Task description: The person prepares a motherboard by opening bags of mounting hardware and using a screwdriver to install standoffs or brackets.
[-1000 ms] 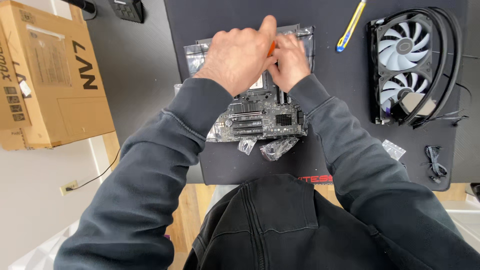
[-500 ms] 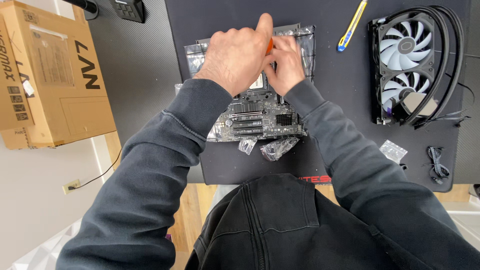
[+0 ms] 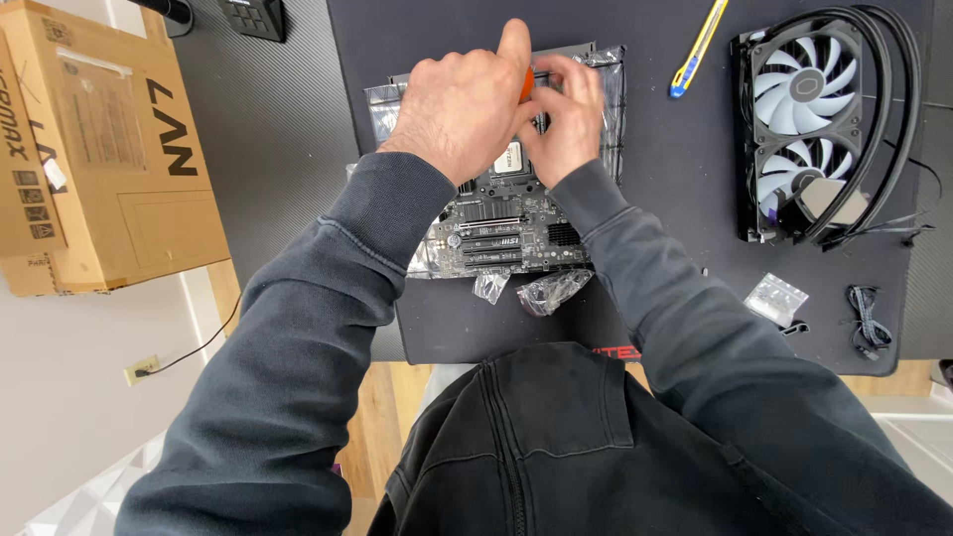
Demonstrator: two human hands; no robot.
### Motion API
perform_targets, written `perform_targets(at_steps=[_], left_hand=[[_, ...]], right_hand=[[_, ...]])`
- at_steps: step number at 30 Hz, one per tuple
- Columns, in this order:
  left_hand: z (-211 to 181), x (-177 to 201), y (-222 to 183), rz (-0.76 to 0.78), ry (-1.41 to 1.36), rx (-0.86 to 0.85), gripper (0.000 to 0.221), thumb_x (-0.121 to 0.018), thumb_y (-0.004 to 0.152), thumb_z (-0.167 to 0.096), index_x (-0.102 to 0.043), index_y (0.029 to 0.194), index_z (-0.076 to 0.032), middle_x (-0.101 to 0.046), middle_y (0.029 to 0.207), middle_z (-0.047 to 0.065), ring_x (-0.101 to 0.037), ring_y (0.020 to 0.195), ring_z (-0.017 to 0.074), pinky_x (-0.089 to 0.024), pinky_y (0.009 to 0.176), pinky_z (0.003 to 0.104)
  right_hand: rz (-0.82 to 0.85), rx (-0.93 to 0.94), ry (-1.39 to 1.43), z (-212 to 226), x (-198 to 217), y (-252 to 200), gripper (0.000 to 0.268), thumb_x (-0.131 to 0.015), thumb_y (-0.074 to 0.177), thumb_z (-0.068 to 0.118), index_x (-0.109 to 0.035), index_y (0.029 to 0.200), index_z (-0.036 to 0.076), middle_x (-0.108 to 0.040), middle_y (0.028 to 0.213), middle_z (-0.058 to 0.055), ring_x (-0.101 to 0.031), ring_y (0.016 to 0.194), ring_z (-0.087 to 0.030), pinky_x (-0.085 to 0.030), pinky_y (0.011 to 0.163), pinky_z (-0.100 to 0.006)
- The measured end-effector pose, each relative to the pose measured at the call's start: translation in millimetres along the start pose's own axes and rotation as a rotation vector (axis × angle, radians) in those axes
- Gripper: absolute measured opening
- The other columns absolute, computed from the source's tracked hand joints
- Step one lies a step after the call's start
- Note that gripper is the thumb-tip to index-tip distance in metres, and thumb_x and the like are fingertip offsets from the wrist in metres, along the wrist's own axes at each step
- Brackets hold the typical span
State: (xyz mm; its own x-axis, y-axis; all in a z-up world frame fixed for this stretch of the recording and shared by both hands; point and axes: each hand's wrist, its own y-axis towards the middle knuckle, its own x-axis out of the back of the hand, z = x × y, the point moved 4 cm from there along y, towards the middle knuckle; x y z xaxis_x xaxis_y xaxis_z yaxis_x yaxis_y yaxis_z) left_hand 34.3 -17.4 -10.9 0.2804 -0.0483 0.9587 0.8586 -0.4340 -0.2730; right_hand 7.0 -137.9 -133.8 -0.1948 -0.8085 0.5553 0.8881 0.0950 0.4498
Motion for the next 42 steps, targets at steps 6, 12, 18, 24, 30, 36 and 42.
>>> perform_targets(at_steps=[6,12,18,24,30,36,42], left_hand=[[-2,-10,2,-0.096,0.099,-0.005,0.067,-0.072,0.101,-0.059,-0.044,0.128,-0.005,-0.069,0.069,0.002,-0.071,0.057,0.0327,-0.051,0.049,0.049],[-4,0,2,0.021,-0.043,0.002,0.051,-0.073,0.101,-0.038,-0.040,0.122,-0.005,-0.072,0.081,0.008,-0.073,0.068,0.0408,-0.052,0.057,0.055],[-5,7,1,-0.018,-0.061,0.016,0.045,-0.072,0.101,-0.037,-0.043,0.118,-0.007,-0.073,0.077,0.008,-0.072,0.067,0.0422,-0.052,0.054,0.056],[6,-23,11,-0.367,0.211,0.245,0.076,-0.074,0.086,-0.087,-0.048,0.083,-0.015,-0.062,0.059,-0.005,-0.072,0.053,0.0282,-0.052,0.040,0.043],[0,3,6,-0.029,0.035,-0.121,0.040,-0.078,0.095,-0.034,-0.052,0.117,-0.013,-0.070,0.083,0.014,-0.071,0.072,0.0450,-0.054,0.053,0.056],[0,8,5,0.004,-0.031,-0.425,0.031,-0.075,0.095,-0.022,-0.056,0.115,-0.009,-0.071,0.079,0.013,-0.069,0.069,0.0393,-0.052,0.057,0.051],[2,10,2,0.056,-0.151,-0.312,0.029,-0.075,0.100,-0.021,-0.052,0.109,-0.006,-0.069,0.079,0.015,-0.066,0.066,0.0438,-0.051,0.058,0.054]], right_hand=[[-0.156,-0.092,-0.101,-25,-18,-14,0.020,-0.069,0.070,-0.005,-0.057,0.068,0.012,-0.061,0.085,0.004,-0.053,0.084,-0.021,-0.035,0.077,-0.037],[-0.007,0.008,-0.086,-30,-13,-11,0.017,-0.086,0.079,0.004,-0.069,0.074,0.005,-0.067,0.101,-0.001,-0.054,0.105,-0.030,-0.038,0.080,-0.044],[0.023,-0.032,-0.050,-13,-9,-12,0.018,-0.079,0.081,0.000,-0.067,0.071,0.008,-0.065,0.125,-0.011,-0.052,0.119,-0.035,-0.041,0.092,-0.051],[-0.019,0.035,-0.181,-18,-14,-9,0.021,-0.087,0.073,0.010,-0.066,0.073,0.009,-0.069,0.095,0.000,-0.058,0.099,-0.029,-0.038,0.089,-0.044],[0.264,0.042,-0.320,-20,-2,-12,0.028,-0.096,0.074,0.022,-0.078,0.095,0.019,-0.058,0.131,-0.009,-0.048,0.125,-0.036,-0.036,0.102,-0.055],[0.211,0.089,-0.297,-30,-7,-17,0.012,-0.082,0.079,0.007,-0.083,0.084,0.018,-0.062,0.126,-0.011,-0.051,0.123,-0.040,-0.040,0.100,-0.057],[0.263,0.065,-0.300,-38,-10,-21,0.015,-0.083,0.080,0.004,-0.082,0.091,0.016,-0.061,0.130,-0.010,-0.048,0.128,-0.039,-0.036,0.105,-0.057]])
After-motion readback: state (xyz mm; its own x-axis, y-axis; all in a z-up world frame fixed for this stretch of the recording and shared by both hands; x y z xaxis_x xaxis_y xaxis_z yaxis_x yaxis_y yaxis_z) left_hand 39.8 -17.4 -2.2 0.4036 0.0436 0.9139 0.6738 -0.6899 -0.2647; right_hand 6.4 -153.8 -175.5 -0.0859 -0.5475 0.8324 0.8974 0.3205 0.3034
